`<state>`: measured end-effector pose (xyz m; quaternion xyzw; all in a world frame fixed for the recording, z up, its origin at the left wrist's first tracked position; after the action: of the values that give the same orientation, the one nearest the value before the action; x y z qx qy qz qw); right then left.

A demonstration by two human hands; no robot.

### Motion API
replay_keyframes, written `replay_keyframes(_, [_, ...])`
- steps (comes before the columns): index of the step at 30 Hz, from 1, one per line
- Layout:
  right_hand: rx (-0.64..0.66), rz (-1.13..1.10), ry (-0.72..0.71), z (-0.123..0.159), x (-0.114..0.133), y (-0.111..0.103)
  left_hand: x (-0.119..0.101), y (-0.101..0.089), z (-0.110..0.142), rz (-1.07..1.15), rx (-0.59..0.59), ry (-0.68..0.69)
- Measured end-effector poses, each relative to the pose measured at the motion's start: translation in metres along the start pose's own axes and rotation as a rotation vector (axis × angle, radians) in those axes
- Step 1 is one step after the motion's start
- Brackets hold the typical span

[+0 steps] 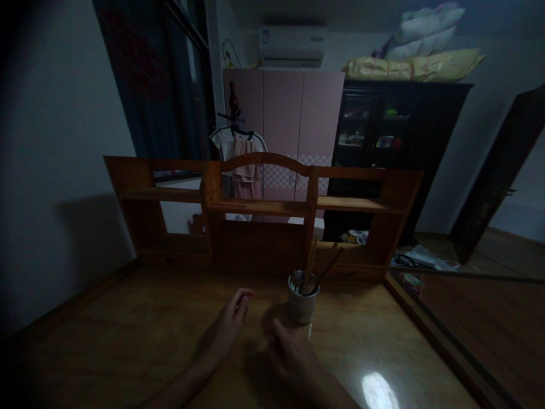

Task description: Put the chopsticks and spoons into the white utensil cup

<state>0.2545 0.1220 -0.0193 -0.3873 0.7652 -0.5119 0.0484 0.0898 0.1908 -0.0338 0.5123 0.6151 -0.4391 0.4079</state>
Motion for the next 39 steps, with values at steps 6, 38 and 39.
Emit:
replay_keyframes(6, [0.038, -0.052, 0.082, -0.005, -0.006, 0.009, -0.019, 0.005, 0.009, -0.080, 0.027, 0.078])
replay_keyframes(38, [0.097, -0.078, 0.033, -0.004, -0.001, 0.016, -0.015, 0.033, 0.010, -0.245, 0.243, 0.213])
replay_keyframes(39, [0.099, -0.088, 0.034, -0.004, -0.001, 0.016, -0.017, 0.033, 0.011, -0.245, 0.246, 0.218])
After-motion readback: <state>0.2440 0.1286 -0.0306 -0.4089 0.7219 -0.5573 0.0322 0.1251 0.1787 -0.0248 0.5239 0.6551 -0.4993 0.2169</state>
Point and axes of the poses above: each hand's wrist, its own z-axis away from the middle knuckle, its own y-axis out of the palm, x = y × z, the point moved 8 cm from there along -z, towards the middle knuckle, and after that the axes turned 7 degrees about z, right-handed, at the moved point
